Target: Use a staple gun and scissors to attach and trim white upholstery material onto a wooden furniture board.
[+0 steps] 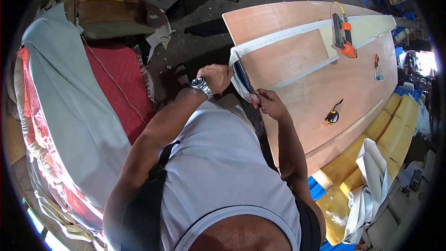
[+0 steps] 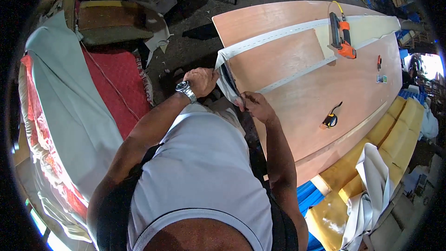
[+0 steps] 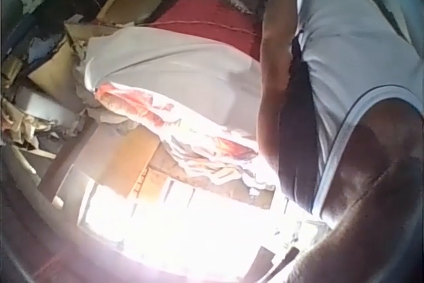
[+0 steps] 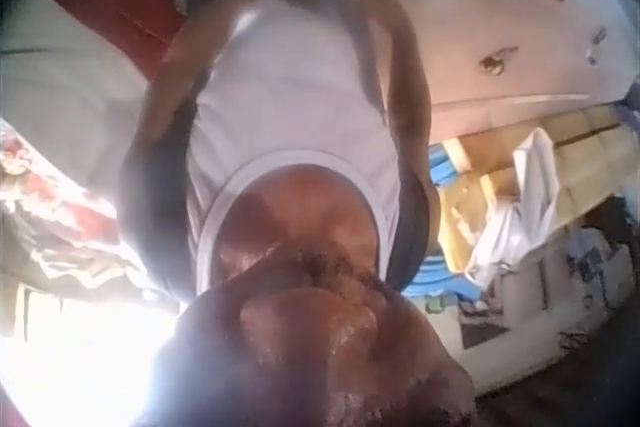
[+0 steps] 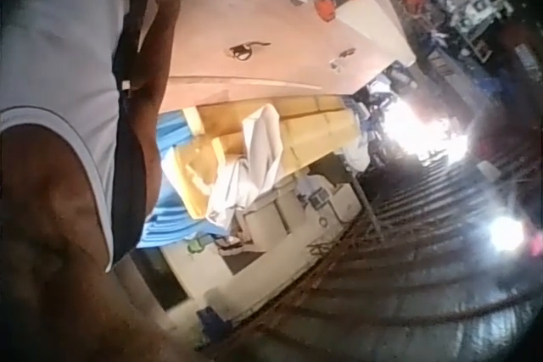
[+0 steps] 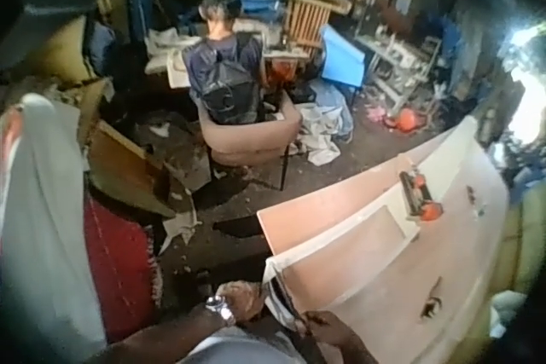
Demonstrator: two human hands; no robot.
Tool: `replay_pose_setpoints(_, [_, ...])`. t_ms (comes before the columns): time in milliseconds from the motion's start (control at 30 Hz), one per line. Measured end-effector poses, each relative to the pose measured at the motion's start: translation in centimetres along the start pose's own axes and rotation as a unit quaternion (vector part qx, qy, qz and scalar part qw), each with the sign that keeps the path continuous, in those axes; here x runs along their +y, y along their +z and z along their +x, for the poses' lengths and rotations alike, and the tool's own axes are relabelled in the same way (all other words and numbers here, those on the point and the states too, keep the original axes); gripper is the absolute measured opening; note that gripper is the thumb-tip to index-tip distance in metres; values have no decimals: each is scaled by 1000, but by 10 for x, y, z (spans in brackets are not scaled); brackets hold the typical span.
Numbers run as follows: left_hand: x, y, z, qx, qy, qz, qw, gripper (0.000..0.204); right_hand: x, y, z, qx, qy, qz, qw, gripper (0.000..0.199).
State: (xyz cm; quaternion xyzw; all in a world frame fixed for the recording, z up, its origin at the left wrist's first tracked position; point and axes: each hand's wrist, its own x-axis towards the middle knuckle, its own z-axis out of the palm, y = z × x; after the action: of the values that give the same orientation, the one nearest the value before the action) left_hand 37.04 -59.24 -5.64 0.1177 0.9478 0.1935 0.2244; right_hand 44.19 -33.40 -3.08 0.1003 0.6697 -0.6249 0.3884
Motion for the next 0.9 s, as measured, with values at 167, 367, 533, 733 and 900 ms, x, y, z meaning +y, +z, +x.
replay_pose_setpoints(167, [-7, 12, 5, 37, 35, 27, 998, 51, -10, 0, 11, 10, -58, -48, 997, 23])
replay_pose_setpoints(367, [-10, 15, 4, 40, 26, 11, 999, 46, -24, 1, 14, 14, -87, -146, 985, 18])
replay_pose_setpoints(533, [-20, 23, 6, -13, 27, -44, 999, 47, -26, -4, 9, 24, -25, -147, 989, 16])
replay_pose_setpoints(733, [-52, 45, 23, -146, -27, -381, 912, 59, -13, -14, 24, -26, -62, -115, 991, 14])
replay_pose_setpoints(900, [-51, 60, 44, -177, -35, -324, 929, 65, -4, -7, 11, 28, -49, -153, 987, 13])
